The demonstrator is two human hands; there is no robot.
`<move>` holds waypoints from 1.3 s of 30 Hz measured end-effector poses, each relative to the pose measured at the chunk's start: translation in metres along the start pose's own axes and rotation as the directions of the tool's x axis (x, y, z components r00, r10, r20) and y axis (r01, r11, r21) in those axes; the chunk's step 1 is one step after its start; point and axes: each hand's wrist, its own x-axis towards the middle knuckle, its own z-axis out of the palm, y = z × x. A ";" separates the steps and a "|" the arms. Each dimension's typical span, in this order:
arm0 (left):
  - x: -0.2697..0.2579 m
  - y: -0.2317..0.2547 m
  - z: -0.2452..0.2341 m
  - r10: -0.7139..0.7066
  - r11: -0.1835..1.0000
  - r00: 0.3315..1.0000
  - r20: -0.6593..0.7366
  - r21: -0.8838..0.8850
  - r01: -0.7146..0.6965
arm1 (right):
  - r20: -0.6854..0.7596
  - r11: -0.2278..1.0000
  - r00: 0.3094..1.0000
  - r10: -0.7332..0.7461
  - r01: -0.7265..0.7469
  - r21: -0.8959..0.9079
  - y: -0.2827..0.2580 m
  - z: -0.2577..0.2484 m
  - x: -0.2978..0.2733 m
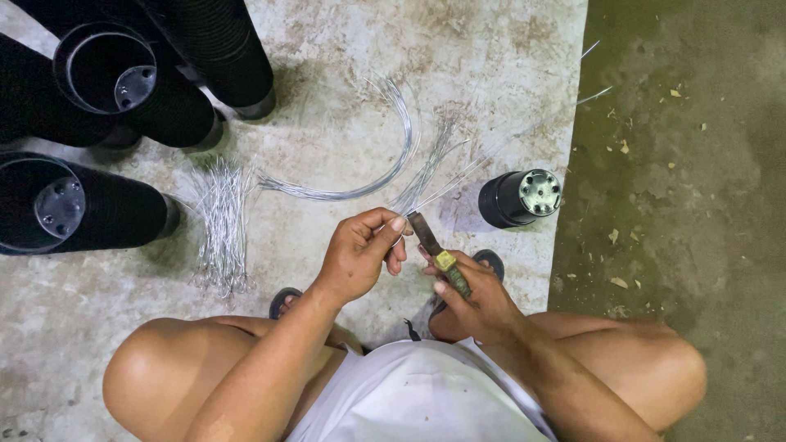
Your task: The person sits on the floor and repeatedly twists thin metal wires into small loops using pliers. They pick up individual wires, bend them into loops, and tighten the loops with pliers, placing finished pieces aside.
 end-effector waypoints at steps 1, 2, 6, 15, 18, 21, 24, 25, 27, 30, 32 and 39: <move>0.000 0.000 0.000 -0.001 1.000 1.000 0.007 -0.016 0.001 | 0.005 1.000 1.000 0.013 -0.013 -0.005 -0.001 -0.001 0.001; 0.001 0.001 -0.001 -0.001 0.999 1.000 0.015 -0.033 0.002 | 0.010 1.000 1.000 0.027 -0.027 -0.010 -0.001 -0.001 0.001; -0.001 0.002 -0.004 -0.044 0.992 0.998 0.052 -0.113 0.050 | 0.055 0.997 0.997 0.060 -0.057 -0.050 -0.002 -0.003 0.003; -0.002 -0.004 -0.007 -0.104 0.942 0.989 0.105 -0.307 0.132 | 0.053 0.998 0.997 0.053 -0.051 -0.042 -0.003 -0.004 0.002; -0.001 -0.009 -0.007 -0.160 0.882 0.979 0.123 -0.427 0.198 | 0.023 0.998 0.999 0.048 -0.047 -0.047 -0.005 -0.001 0.002; -0.001 -0.012 -0.006 -0.159 0.847 0.980 0.122 -0.493 0.199 | 0.019 0.982 0.991 0.132 -0.128 -0.135 -0.005 0.000 0.001; -0.003 -0.014 -0.006 -0.182 0.809 0.973 0.143 -0.540 0.231 | 0.042 0.977 0.977 0.208 -0.209 0.035 -0.002 0.003 -0.001; -0.004 -0.014 -0.005 -0.186 0.805 0.972 0.142 -0.545 0.233 | 0.055 0.986 0.987 0.152 -0.156 0.056 0.000 0.003 -0.002; -0.004 -0.014 -0.004 -0.190 0.797 0.972 0.138 -0.556 0.235 | 0.081 0.994 0.996 0.038 -0.046 0.099 0.005 0.001 -0.002; -0.003 -0.013 -0.003 -0.155 0.839 0.980 0.128 -0.507 0.199 | 0.024 0.990 0.994 0.106 -0.107 0.090 0.009 0.004 -0.002; -0.003 -0.011 -0.003 -0.150 0.853 0.980 0.129 -0.485 0.194 | 0.000 0.998 0.999 0.041 -0.041 0.052 0.010 0.003 0.000; -0.004 -0.006 -0.002 -0.147 0.871 0.982 0.122 -0.454 0.187 | -0.030 0.998 0.999 0.042 -0.041 0.051 0.007 0.007 0.000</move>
